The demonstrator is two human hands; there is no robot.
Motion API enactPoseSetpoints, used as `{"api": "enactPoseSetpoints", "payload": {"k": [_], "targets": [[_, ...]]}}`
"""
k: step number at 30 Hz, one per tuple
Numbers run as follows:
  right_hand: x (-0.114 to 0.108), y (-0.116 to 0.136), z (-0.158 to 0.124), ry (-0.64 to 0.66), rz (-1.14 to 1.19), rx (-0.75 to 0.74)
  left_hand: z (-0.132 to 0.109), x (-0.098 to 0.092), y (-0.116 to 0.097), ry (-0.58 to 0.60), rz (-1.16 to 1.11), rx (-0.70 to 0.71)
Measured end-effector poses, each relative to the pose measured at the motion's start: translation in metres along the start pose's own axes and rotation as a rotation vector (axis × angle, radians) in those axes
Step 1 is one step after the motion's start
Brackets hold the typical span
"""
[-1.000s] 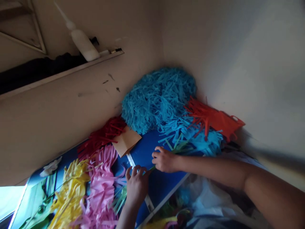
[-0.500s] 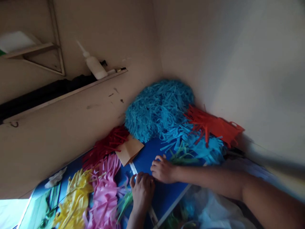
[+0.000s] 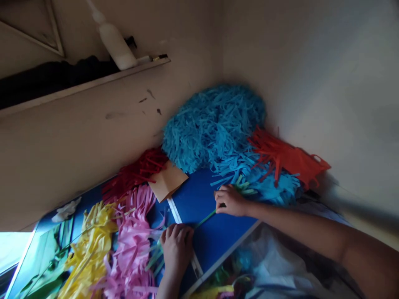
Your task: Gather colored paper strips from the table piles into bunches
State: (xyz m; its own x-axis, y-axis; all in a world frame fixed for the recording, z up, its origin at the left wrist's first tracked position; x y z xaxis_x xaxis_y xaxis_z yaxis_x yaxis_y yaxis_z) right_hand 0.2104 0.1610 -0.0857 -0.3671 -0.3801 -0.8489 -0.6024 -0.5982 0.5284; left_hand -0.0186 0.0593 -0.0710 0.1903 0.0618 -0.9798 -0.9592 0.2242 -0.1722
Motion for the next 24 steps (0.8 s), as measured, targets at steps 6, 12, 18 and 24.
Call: {"api": "enactPoseSetpoints", "payload": {"k": [6, 12, 18, 24], "targets": [[-0.007, 0.007, 0.004, 0.066, -0.003, 0.102, 0.006, 0.0, -0.003, 0.019, -0.021, -0.058], [-0.011, 0.014, 0.022, 0.264, -0.091, 0.225, 0.019, -0.012, -0.012, 0.154, 0.08, -0.002], [-0.016, 0.017, 0.022, 0.267, -0.138, 0.218, 0.017, -0.015, -0.026, 0.15, 0.164, 0.246], [-0.007, 0.056, 0.014, 0.155, -0.409, -0.302, 0.022, -0.016, -0.036, 0.177, 0.14, 0.29]]}}
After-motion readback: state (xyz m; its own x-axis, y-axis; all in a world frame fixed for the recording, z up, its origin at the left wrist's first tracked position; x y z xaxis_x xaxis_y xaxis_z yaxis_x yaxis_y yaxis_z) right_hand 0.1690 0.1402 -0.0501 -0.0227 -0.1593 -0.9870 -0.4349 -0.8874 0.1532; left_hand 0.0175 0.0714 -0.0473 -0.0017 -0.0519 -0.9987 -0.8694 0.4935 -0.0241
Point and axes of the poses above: each hand's wrist, its own z-axis towards the middle knuckle, its own x-axis out of the palm, y = z × x, the point moved 4 cm from there along z, towards the middle knuckle, and after that the axes turned 13 degrees about y, right-handed, at the moved point
